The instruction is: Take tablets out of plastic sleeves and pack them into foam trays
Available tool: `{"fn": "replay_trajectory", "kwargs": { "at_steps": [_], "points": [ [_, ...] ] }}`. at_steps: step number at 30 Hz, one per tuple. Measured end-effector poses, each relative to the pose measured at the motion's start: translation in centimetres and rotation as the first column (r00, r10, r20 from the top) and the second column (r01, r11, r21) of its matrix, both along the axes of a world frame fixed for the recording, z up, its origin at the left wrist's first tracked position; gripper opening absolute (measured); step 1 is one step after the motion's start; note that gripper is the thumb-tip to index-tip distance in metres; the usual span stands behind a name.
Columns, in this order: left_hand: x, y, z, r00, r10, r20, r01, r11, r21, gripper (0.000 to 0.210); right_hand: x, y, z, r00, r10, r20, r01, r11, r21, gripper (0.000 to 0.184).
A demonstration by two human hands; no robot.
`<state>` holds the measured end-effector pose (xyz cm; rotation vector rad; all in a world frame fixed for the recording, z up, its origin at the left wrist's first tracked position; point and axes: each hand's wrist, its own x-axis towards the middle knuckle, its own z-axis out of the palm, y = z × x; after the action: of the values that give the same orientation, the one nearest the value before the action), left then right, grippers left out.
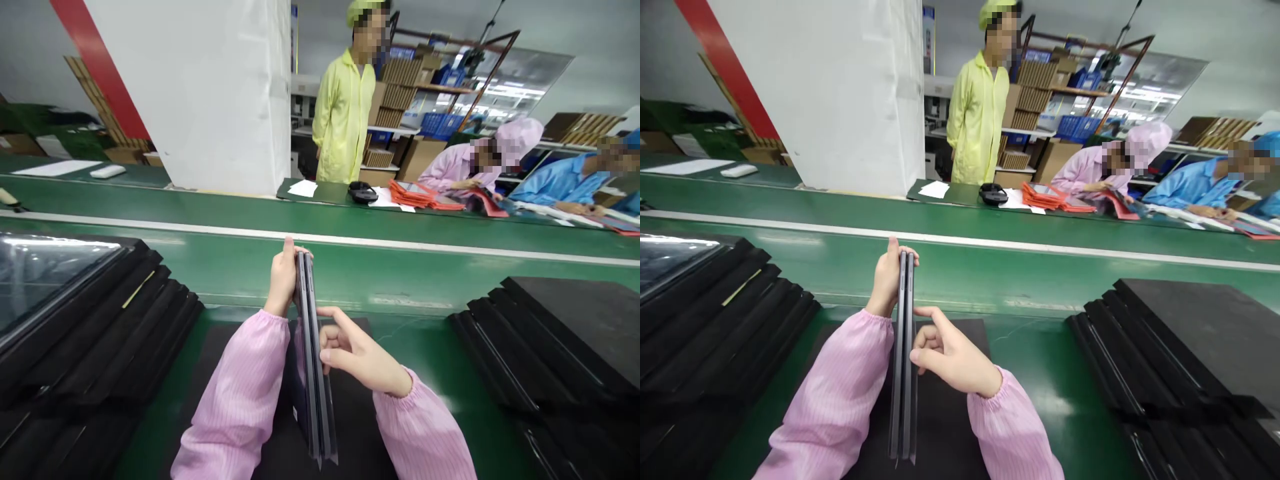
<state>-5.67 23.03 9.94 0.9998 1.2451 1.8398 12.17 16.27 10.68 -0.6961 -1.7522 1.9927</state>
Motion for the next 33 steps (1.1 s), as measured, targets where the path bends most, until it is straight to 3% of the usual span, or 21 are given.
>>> {"fn": "replay_trajectory", "kwargs": {
  "at_steps": [5, 10, 15, 18, 22, 28, 33],
  "points": [
    [0.7, -0.8, 0.7, 0.999, -0.033, 0.001, 0.033, 0.999, 0.016, 0.067, 0.2, 0.0, 0.0, 0.998, -0.063, -0.028, 0.065, 0.995, 0.076, 0.044],
    [2.0, -1.9, 1.7, 0.994, -0.103, -0.036, 0.105, 0.993, 0.051, 0.067, -0.2, 0.0, 0.0, 0.968, -0.176, -0.178, 0.194, 0.977, 0.089, 0.048],
    [3.3, -3.4, 2.5, 0.96, -0.208, -0.189, 0.225, 0.972, 0.071, 0.063, 0.0, -0.4, 0.3, 0.89, -0.318, -0.326, 0.386, 0.907, 0.171, 0.056],
    [3.5, -4.3, 2.8, 0.87, -0.351, -0.347, 0.386, 0.922, 0.034, 0.049, 0.3, -0.5, 0.4, 0.843, -0.39, -0.372, 0.489, 0.843, 0.224, 0.056],
    [3.0, -4.8, 3.0, 0.687, -0.555, -0.469, 0.621, 0.784, -0.018, 0.029, 0.9, -0.4, 0.8, 0.824, -0.423, -0.378, 0.531, 0.808, 0.254, 0.057],
    [2.1, -5.5, 3.5, 0.453, -0.704, -0.546, 0.798, 0.594, -0.105, 0.065, 1.4, -0.6, 0.7, 0.809, -0.378, -0.45, 0.531, 0.799, 0.283, 0.058],
    [2.0, -6.5, 4.0, 0.406, -0.675, -0.616, 0.783, 0.604, -0.146, 0.061, 1.2, -0.8, 0.3, 0.802, -0.337, -0.493, 0.532, 0.777, 0.335, 0.058]
  ]
}}
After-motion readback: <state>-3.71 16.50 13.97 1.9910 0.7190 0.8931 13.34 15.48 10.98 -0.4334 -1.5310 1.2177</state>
